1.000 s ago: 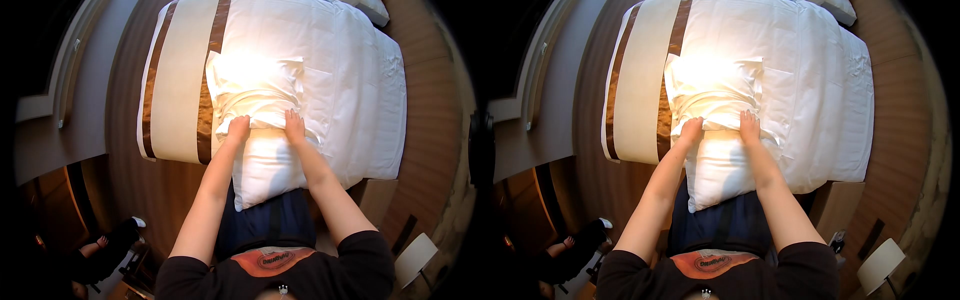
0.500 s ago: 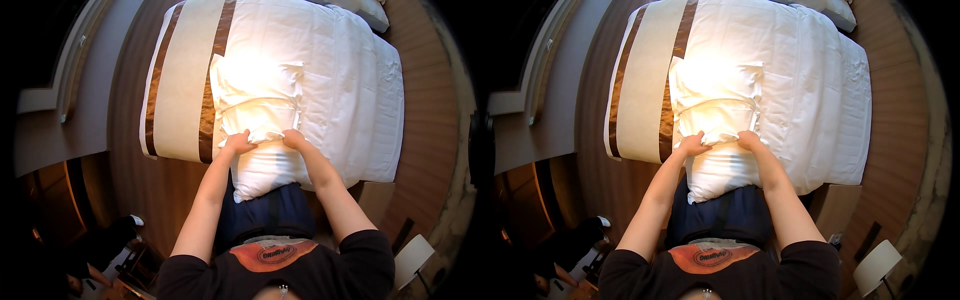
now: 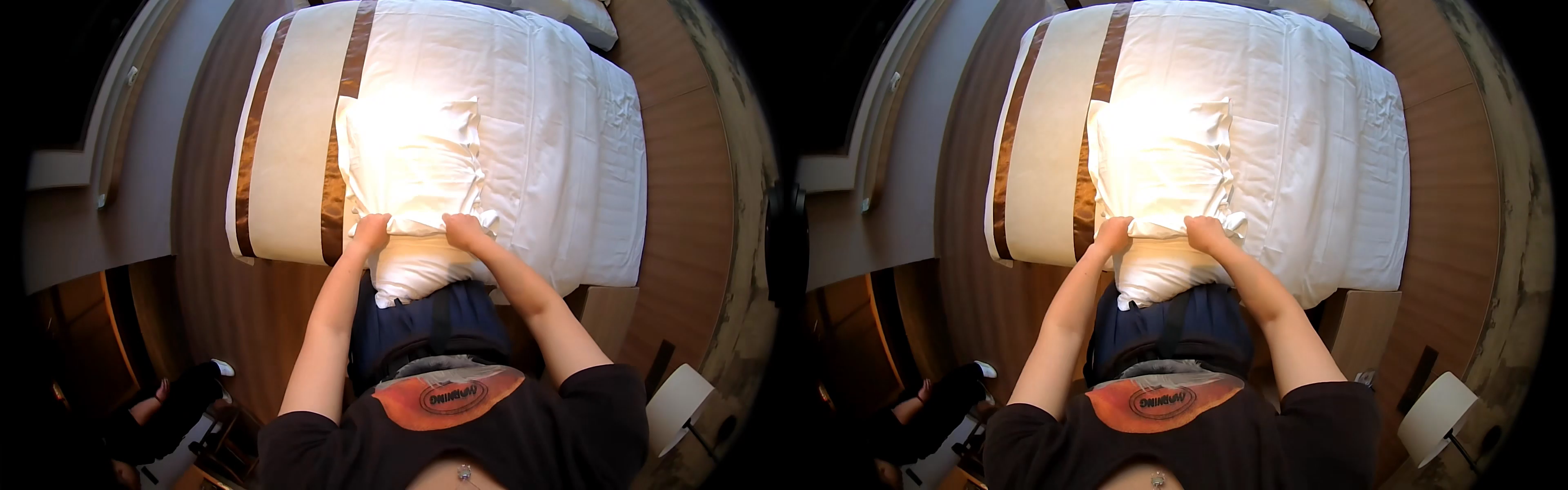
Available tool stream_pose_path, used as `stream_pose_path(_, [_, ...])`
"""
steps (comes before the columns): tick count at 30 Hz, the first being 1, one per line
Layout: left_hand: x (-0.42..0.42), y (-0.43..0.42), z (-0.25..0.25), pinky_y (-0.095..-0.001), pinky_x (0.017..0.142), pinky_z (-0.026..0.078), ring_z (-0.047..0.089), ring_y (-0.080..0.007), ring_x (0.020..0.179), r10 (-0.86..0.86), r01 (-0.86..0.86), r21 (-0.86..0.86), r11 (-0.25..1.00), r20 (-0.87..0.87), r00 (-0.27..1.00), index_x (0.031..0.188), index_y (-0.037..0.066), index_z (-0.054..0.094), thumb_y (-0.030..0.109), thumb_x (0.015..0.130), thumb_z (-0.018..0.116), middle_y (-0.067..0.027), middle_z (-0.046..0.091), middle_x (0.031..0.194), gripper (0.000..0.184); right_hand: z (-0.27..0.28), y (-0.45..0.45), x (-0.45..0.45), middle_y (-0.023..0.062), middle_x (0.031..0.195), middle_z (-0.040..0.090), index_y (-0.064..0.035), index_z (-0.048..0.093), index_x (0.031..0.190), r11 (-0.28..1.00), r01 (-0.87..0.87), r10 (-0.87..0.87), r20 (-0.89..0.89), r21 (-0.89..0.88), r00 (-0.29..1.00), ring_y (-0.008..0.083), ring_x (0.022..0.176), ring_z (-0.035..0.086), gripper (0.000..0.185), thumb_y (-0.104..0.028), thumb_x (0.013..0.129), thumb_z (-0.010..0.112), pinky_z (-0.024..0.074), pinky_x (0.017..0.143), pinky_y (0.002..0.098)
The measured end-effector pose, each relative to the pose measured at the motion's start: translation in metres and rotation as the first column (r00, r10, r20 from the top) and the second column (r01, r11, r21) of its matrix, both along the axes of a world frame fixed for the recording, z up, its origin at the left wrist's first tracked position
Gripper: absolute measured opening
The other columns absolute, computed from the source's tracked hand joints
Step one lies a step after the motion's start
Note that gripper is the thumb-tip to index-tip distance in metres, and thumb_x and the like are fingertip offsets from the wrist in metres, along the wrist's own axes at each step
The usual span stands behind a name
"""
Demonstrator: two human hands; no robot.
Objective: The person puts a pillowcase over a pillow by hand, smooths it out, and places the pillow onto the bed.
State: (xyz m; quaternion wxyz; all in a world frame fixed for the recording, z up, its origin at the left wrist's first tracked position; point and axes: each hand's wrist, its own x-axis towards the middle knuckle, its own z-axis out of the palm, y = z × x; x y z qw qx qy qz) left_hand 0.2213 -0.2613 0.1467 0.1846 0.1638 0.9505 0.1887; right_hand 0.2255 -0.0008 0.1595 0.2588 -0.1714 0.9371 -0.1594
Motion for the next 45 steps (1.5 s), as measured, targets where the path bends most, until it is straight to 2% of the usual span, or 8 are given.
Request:
stream_pose_path(5, [-0.008,0.003,0.021,-0.0444,0.071,0.049,0.062,-0.0387,0.080,-0.148,0.107,0.154,0.982,0.288,0.946,0.089,0.003,0.066,0.012,0.066,0.060,-0.0224,0.065,0.082,0.026,-0.039,0.006,-0.003,0.0149,0.078,0.060,-0.0053,0.051,0.084,0.971,0.135,-0.205,-0.395,-0.198,0.895,0.0355,0.075,0.060,0.006,-0.004,0.078,0.049,0.0474,0.065,0.0448])
stream_pose_path(9, [0.015,0.016,0.008,-0.0444,0.076,0.050,0.062,-0.0389,0.083,-0.156,0.137,0.073,0.988,0.423,0.893,0.086,0.000,0.066,0.011,0.066,0.057,-0.0218,0.065,0.085,0.025,-0.073,0.016,-0.002,0.0075,0.089,0.060,-0.0105,0.055,0.094,0.943,0.308,-0.217,-0.467,0.129,0.857,0.0270,0.088,0.058,0.015,-0.009,0.079,0.051,0.0444,0.075,0.0441])
stream_pose_path(19, [0.062,0.029,-0.001,-0.0422,0.095,0.037,0.039,-0.0387,0.111,0.476,-0.484,-0.029,0.874,0.245,0.845,0.100,0.007,0.062,0.014,0.073,0.063,-0.0207,0.043,0.121,0.027,-0.126,0.035,0.035,0.0215,0.116,0.049,-0.0198,0.039,0.122,0.357,0.930,-0.916,0.226,0.083,0.331,0.0468,0.106,0.050,0.050,-0.037,0.081,0.061,0.0409,0.092,0.0506])
stream_pose_path(23, [0.051,0.026,-0.012,-0.0416,0.100,0.034,0.035,-0.0417,0.118,0.805,-0.829,-0.176,0.531,0.409,0.428,0.123,0.013,0.046,0.027,0.081,0.064,-0.0227,0.029,0.131,0.048,-0.134,0.047,0.034,0.0315,0.117,0.052,-0.0140,0.033,0.122,0.373,0.928,-0.856,0.392,0.016,0.338,0.0484,0.109,0.050,0.048,-0.039,0.086,0.052,0.0411,0.091,0.0506])
stream_pose_path(27, [0.042,-0.020,-0.091,-0.0436,0.094,0.040,0.047,-0.0368,0.116,0.611,-0.865,0.095,0.492,0.670,0.421,0.133,0.014,0.035,0.028,0.090,0.055,-0.0246,0.038,0.133,0.049,-0.110,0.038,0.015,0.0283,0.118,0.055,-0.0045,0.042,0.123,0.475,0.875,-0.802,0.363,-0.092,0.474,0.0449,0.111,0.051,0.047,-0.038,0.089,0.045,0.0402,0.092,0.0485])
stream_pose_path(34, [-0.032,-0.074,0.020,-0.0376,0.077,0.052,0.062,-0.0206,0.090,0.269,-0.795,0.264,0.545,0.844,0.464,0.126,0.004,0.048,0.030,0.096,0.045,-0.0133,0.062,0.108,0.040,-0.006,0.022,-0.044,0.0221,0.116,0.060,0.0022,0.056,0.119,0.593,0.736,-0.474,0.597,-0.326,0.647,0.0281,0.104,0.059,0.053,-0.040,0.088,0.051,0.0453,0.086,0.0353])
stream_pose_path(37, [-0.042,-0.072,0.112,-0.0360,0.071,0.053,0.062,-0.0174,0.085,0.407,-0.563,-0.102,0.820,0.795,0.450,0.126,0.008,0.049,0.042,0.092,0.049,-0.0126,0.063,0.105,0.048,0.078,0.025,-0.047,0.0215,0.114,0.061,-0.0009,0.062,0.113,0.805,0.526,-0.368,0.462,-0.276,0.807,0.0293,0.103,0.059,0.049,-0.041,0.086,0.053,0.0458,0.084,0.0348])
stream_pose_path(45, [-0.056,-0.098,0.048,-0.0395,0.087,0.046,0.057,-0.0316,0.100,-0.010,0.010,0.004,1.000,0.444,0.896,0.118,0.004,0.058,0.041,0.080,0.060,-0.0157,0.058,0.112,0.053,0.064,0.030,-0.013,0.0200,0.092,0.066,-0.0097,0.064,0.098,0.889,0.453,-0.454,-0.005,0.071,0.891,0.0362,0.090,0.063,0.040,-0.045,0.082,0.055,0.0498,0.075,0.0467])
